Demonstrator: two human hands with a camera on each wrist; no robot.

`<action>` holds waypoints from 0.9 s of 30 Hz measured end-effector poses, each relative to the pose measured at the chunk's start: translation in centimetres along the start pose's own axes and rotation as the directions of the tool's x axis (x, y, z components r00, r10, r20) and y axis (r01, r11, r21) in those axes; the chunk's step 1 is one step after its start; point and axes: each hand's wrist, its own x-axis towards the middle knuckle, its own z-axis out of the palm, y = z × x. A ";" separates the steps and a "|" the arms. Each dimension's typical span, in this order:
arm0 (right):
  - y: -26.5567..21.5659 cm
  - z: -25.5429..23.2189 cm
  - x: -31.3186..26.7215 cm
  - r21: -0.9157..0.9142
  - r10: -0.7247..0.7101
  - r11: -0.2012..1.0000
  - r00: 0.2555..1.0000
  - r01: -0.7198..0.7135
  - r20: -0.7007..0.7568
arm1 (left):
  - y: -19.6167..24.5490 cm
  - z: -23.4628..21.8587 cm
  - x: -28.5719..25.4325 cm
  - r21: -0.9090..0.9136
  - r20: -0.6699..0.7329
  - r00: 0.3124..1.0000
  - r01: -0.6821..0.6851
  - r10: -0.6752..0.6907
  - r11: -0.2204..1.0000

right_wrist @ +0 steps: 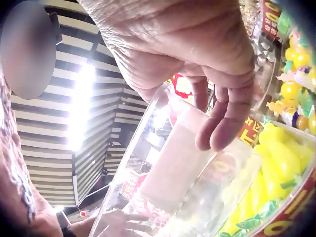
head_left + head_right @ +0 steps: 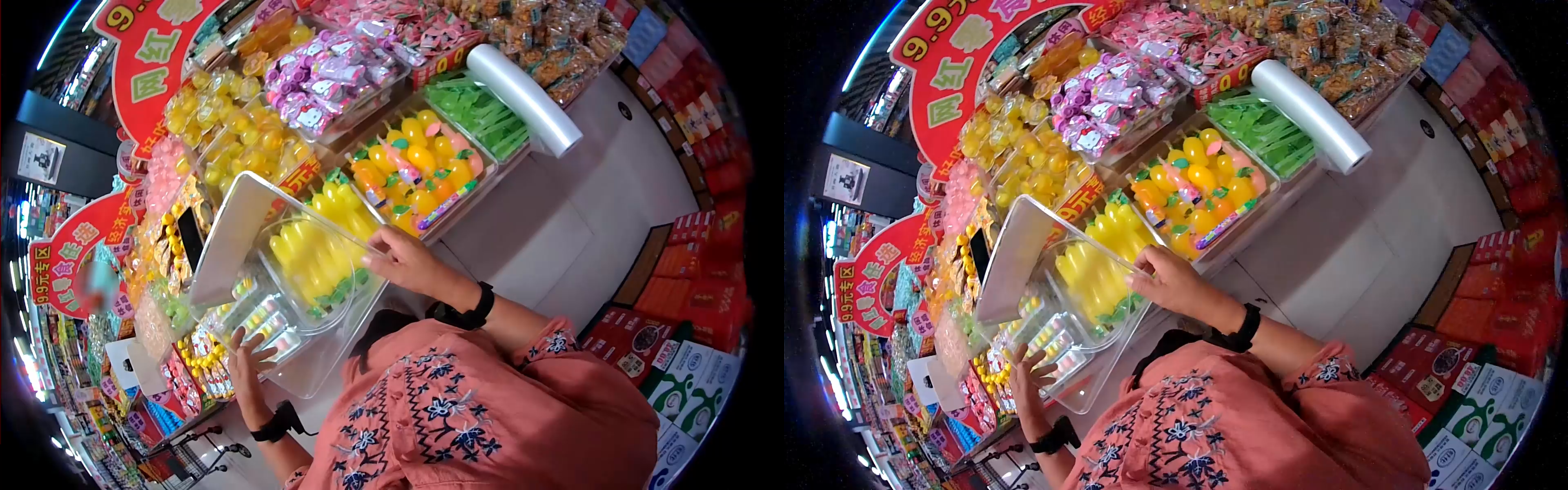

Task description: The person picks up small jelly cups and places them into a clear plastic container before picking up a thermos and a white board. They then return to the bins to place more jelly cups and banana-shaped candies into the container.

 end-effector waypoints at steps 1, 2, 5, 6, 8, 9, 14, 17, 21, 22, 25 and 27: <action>-0.5 -0.7 -0.1 -0.044 -0.005 0.999 1.000 0.004 -0.030 | 0.5 0.3 0.1 0.003 0.005 1.000 -0.006 0.006 1.000; -1.2 -1.2 -0.3 -0.086 -0.011 0.996 0.998 0.006 -0.057 | 1.0 1.1 0.3 0.005 0.011 0.999 -0.041 0.041 0.999; -1.1 -3.4 -0.3 -0.136 -0.029 0.991 0.991 0.012 -0.129 | 2.3 3.3 2.2 -0.003 0.069 0.997 -0.023 0.023 1.000; -0.9 -4.4 -0.5 -0.141 -0.032 0.990 0.987 0.010 -0.155 | 3.4 4.4 2.7 0.017 0.112 0.993 -0.026 0.024 1.000; -2.0 -6.5 -1.5 -0.114 0.061 0.989 0.972 -0.089 -0.227 | 3.7 6.2 4.3 -0.007 0.194 0.979 -0.067 0.067 0.998; -2.4 -7.6 -2.0 -0.097 0.106 0.986 0.959 -0.136 -0.263 | 4.0 7.0 5.2 -0.019 0.235 0.968 -0.089 0.090 0.996; -4.2 -11.9 -4.7 -0.023 0.229 0.963 0.866 -0.267 -0.445 | 6.5 12.9 9.0 0.040 0.400 0.912 -0.117 0.092 0.992; -5.1 -13.4 -6.0 -0.056 0.243 0.941 0.780 -0.334 -0.577 | 7.9 16.2 10.5 0.086 0.500 0.862 -0.144 0.082 0.986; -4.8 -15.0 -7.0 -0.044 0.214 0.941 0.693 -0.334 -0.688 | 9.3 19.3 11.6 0.103 0.602 0.789 -0.226 0.120 0.969; -4.4 -15.5 -7.1 -0.035 0.208 0.945 0.679 -0.326 -0.704 | 9.9 20.0 11.5 0.120 0.602 0.789 -0.239 0.121 0.964; -4.4 -16.8 -6.7 -0.040 0.228 0.932 0.666 -0.361 -0.710 | 10.7 21.6 12.0 0.101 0.615 0.778 -0.242 0.130 0.965; -3.9 -18.4 -5.4 -0.055 0.218 0.931 0.670 -0.361 -0.710 | 10.4 22.7 12.6 0.079 0.617 0.779 -0.205 0.114 0.976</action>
